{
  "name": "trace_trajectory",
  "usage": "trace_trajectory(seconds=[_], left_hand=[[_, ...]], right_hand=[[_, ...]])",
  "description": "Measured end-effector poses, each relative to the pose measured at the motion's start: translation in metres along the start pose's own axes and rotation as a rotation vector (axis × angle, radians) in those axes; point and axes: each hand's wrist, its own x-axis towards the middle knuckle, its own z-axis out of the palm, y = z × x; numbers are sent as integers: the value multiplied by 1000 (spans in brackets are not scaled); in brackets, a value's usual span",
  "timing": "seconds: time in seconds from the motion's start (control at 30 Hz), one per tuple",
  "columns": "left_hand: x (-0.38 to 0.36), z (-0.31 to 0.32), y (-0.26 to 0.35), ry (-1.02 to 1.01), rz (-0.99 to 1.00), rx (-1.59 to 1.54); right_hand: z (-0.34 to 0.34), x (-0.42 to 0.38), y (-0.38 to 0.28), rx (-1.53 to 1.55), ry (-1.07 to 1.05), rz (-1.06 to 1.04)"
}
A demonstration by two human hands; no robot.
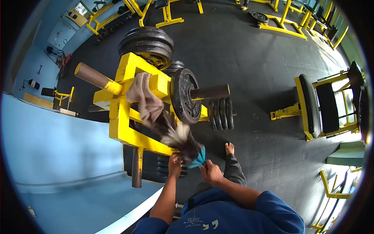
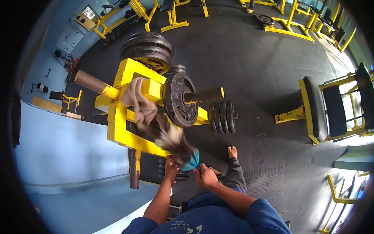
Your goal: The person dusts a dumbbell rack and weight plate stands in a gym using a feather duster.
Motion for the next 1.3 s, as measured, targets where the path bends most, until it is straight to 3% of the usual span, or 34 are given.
trace_trajectory(seconds=[0.07,0.17,0.23,0.3,0.37,0.43,0.47,0.5,0.53,0.6,0.63,0.73,0.83,0.9,0.93,0.97,1.03,1.07,1.1,1.13,1.17,1.2,1.23,1.3], left_hand=[[-8,-9,-3,29,24,37],[1,-23,-7,46,146,103],[16,-28,-1,70,396,101],[-3,-24,66,101,289,-64],[-16,-20,116,262,366,-207],[7,-29,150,628,1000,233],[-32,-7,218,534,1155,274],[-32,3,268,502,1461,570],[-38,20,311,447,1289,938],[12,39,340,544,1074,1343],[16,44,349,501,985,1337],[41,40,309,661,1323,1146],[28,47,265,702,1440,1017],[34,41,239,348,1347,858],[27,47,230,267,1347,703],[25,49,213,316,1291,744],[38,57,171,241,1126,494],[50,61,144,222,989,384],[62,65,113,224,865,330],[57,83,104,178,859,240],[81,78,61,121,623,320],[57,102,76,165,583,519],[61,115,64,106,440,525],[70,141,43,52,361,395]], right_hand=[[-19,-20,-8,20,34,-115],[-25,-24,-4,52,35,-82],[-27,-6,-27,-12,52,-54],[-25,13,-33,-52,14,41],[-24,12,-22,-100,-13,101],[-27,7,5,-197,-41,263],[-31,4,24,-230,-50,344],[-37,-3,39,-219,-40,396],[-46,-9,55,-214,-17,403],[-51,-22,73,-221,-4,413],[-56,-20,78,-220,31,398],[-69,-21,76,-213,34,459],[-72,-10,91,-202,60,570],[-80,-2,106,-127,184,622],[-89,1,98,-112,201,633],[-94,7,95,-111,201,647],[-109,22,90,-92,35,536],[-100,31,114,-75,51,349],[-108,41,104,-100,15,316],[-108,53,106,-77,31,329],[-107,65,112,-53,40,341],[-108,79,123,-56,28,332],[-112,97,133,-71,-7,409],[-126,119,143,-93,-63,480]])
